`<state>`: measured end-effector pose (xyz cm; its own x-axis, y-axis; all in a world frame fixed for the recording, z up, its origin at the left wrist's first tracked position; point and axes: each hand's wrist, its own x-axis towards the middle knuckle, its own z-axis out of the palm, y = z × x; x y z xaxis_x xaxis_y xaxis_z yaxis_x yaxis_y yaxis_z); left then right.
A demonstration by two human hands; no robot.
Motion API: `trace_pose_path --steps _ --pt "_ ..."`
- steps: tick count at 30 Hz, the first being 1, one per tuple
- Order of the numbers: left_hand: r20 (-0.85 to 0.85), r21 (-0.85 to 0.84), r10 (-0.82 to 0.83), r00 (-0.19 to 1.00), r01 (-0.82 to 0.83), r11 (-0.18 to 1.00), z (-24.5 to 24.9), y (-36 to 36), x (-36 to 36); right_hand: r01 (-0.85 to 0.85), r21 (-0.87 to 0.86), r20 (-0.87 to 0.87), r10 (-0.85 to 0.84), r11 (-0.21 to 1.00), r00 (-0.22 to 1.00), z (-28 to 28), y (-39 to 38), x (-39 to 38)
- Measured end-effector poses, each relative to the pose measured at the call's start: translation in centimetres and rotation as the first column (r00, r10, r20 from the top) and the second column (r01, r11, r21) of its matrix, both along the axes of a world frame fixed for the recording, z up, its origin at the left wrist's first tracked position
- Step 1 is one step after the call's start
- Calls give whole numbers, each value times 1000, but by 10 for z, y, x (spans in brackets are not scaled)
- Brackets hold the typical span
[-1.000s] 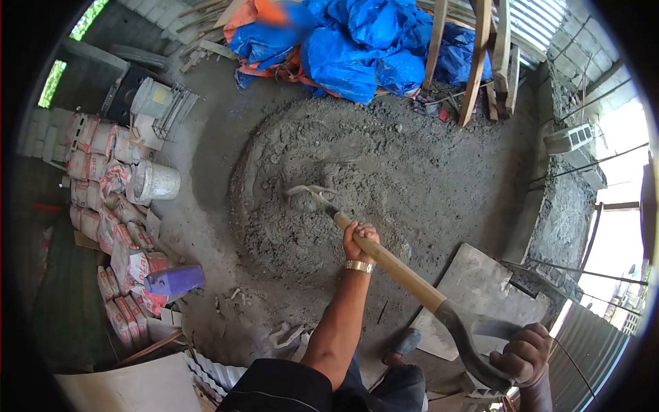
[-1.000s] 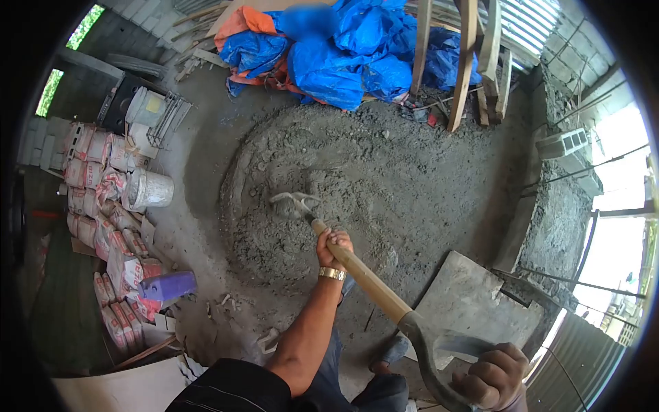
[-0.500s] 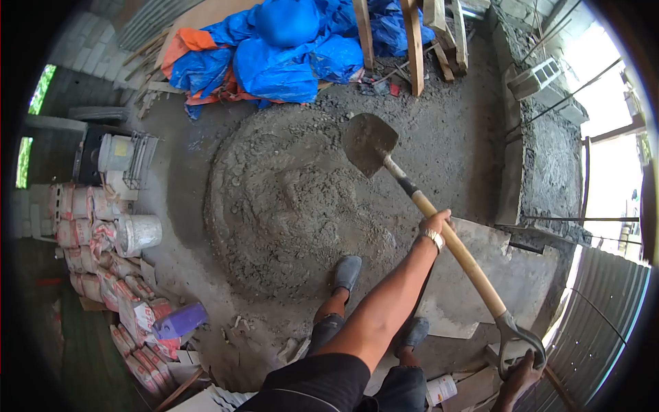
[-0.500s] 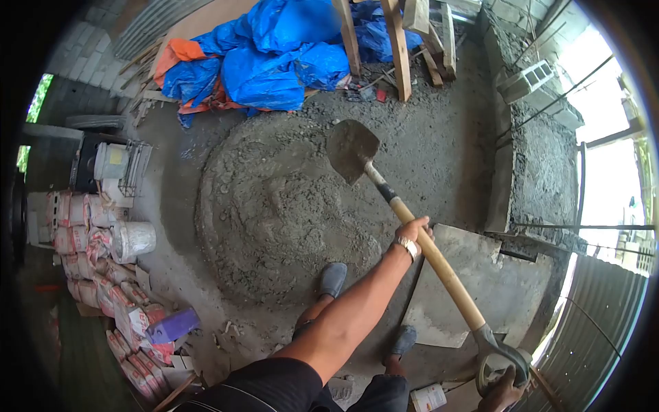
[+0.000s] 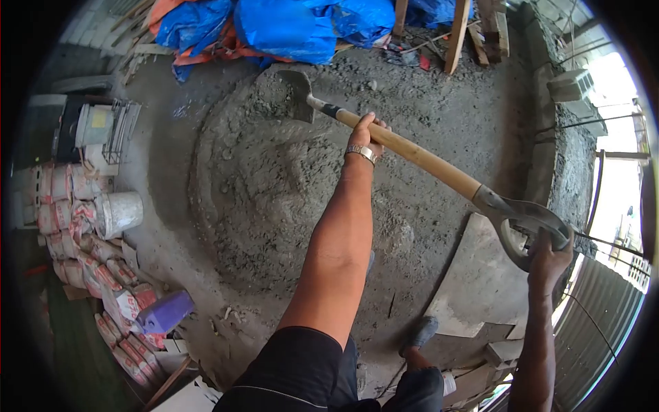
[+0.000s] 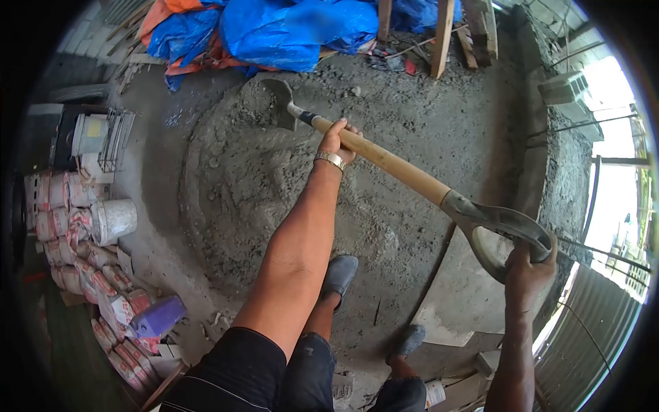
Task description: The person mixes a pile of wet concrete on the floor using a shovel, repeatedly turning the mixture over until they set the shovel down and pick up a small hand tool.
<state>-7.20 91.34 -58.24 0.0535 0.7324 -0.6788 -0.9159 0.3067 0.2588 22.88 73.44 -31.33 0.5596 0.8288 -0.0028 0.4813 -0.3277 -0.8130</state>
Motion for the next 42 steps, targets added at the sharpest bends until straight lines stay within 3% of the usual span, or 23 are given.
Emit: trace_pose_path --steps 3,5,6,8,10,13,15,17,18,20,22,23,24,26,28,30,31,33,35,36,37,40,42 --pt "99 67 107 989 -114 991 18 -15 -19 -123 -50 89 127 991 988 31 11 -4" --pt "122 92 172 978 -183 979 34 -39 -31 -446 105 513 336 889 790 50 14 -4" --pt "151 105 230 961 -247 963 40 -54 -38 -448 120 507 333 886 795 61 9 -5" --pt "220 162 283 934 -321 933 45 -93 -51 -751 153 645 512 642 568 88 -13 -8" --pt "185 184 279 942 -313 932 78 -138 -55 -848 182 505 692 499 516 115 -41 -11" --pt "197 241 270 942 -314 918 127 -204 -52 -973 100 491 840 209 231 167 -90 -2" --pt "406 67 323 855 -380 923 164 -239 -44 -987 104 484 860 126 161 203 -122 10" --pt "296 35 321 900 -346 938 196 -254 -26 -881 12 400 805 473 438 234 -148 32" --pt "173 -17 299 938 -301 953 218 -260 -18 -890 14 405 811 456 422 248 -160 42" --pt "137 -64 305 942 -299 952 268 -264 -6 -513 2 82 511 859 856 274 -175 62" --pt "95 -30 182 979 -180 983 311 -274 0 -451 148 -197 473 880 859 303 -187 71" --pt "94 17 142 985 -145 989 321 -280 -1 -513 85 -461 490 854 739 347 -182 43" --pt "98 21 155 983 -158 987 326 -284 -5 -530 143 -581 504 836 639 366 -187 36" --pt "90 -93 224 970 -216 972 333 -287 -14 -545 6 -574 449 839 685 392 -182 -6" --pt "72 -170 217 973 -203 964 289 -287 -56 -270 56 -344 272 961 899 330 -192 -86" --pt "124 -366 325 938 -261 893 260 -277 -97 -469 -158 -425 369 869 826 298 -163 -178" --pt "143 -347 329 934 -263 900 257 -263 -107 -476 -125 -425 387 871 818 282 -153 -198" --pt "65 -226 137 988 -119 967 266 -253 -127 -503 -96 -419 424 859 803 297 -126 -228" --pt "93 -311 225 970 -186 932 303 -244 -141 -645 -222 -540 459 731 706 353 -86 -257" --pt "106 -379 305 947 -245 892 331 -227 -151 -735 -178 -395 637 654 662 390 -70 -279" --pt "181 -217 345 921 -304 927 353 -227 -160 -818 -155 -240 783 553 574 431 -58 -302" --pt "362 -188 453 815 -413 891 477 -242 -184 -979 -163 4 993 120 121 524 -35 -344" --pt "365 -165 500 785 -474 865 507 -257 -207 -954 -239 241 941 -179 -237 563 -18 -381"
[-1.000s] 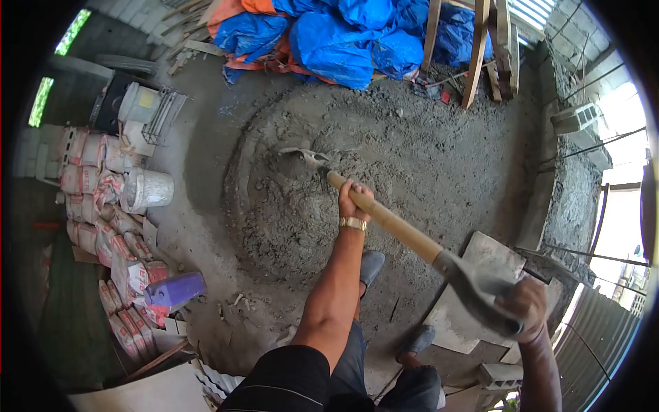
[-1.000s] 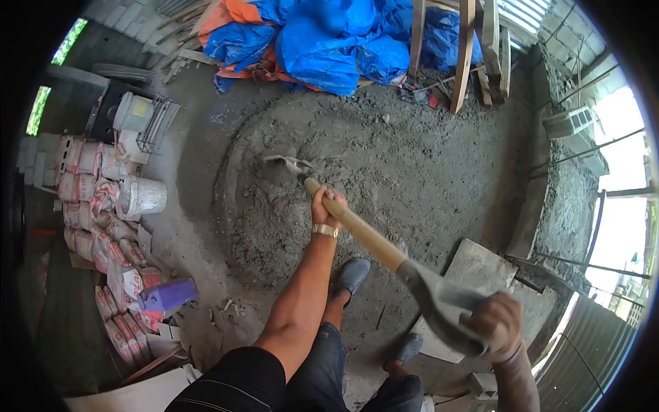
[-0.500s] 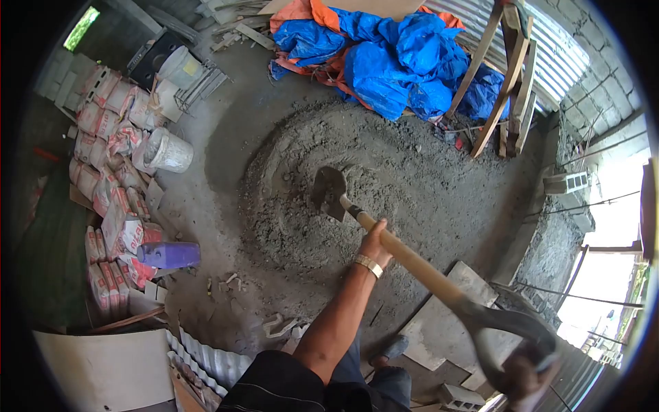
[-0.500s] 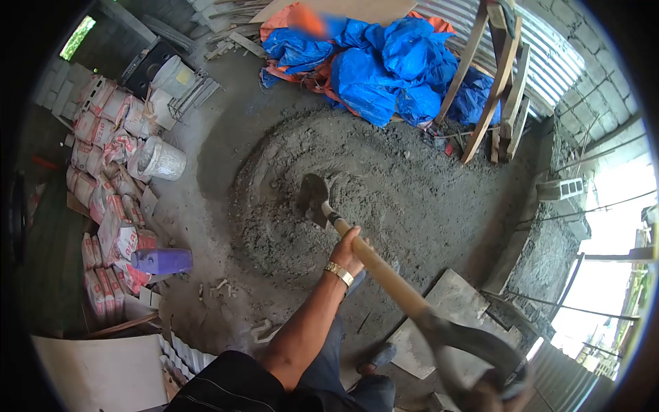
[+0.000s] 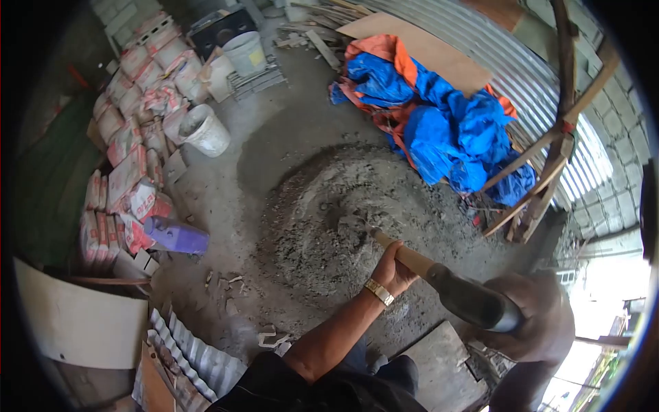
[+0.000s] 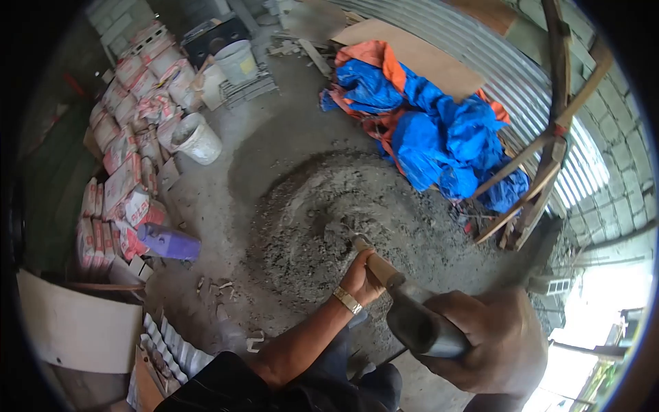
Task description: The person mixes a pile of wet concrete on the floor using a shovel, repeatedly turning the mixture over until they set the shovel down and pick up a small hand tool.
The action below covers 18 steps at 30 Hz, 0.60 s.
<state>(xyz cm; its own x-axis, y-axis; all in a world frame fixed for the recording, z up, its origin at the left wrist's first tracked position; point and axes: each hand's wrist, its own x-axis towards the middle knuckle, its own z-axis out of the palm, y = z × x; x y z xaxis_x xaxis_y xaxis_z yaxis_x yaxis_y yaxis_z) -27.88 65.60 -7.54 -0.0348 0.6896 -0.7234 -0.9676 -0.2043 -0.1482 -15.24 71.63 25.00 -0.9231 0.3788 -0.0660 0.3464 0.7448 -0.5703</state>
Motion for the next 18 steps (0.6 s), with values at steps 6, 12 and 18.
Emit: trace_pose_path --steps 6,12,18 --pt "-139 -86 28 990 -40 995 -63 -104 -77 164 70 -523 -104 984 846 -94 41 -146" --pt "-339 -231 198 920 -286 930 -44 -221 -99 111 21 -707 -64 994 705 -125 50 -198" --pt "-286 -146 296 911 -347 926 -49 -257 -94 82 -797 -458 -687 599 564 -152 90 -157"
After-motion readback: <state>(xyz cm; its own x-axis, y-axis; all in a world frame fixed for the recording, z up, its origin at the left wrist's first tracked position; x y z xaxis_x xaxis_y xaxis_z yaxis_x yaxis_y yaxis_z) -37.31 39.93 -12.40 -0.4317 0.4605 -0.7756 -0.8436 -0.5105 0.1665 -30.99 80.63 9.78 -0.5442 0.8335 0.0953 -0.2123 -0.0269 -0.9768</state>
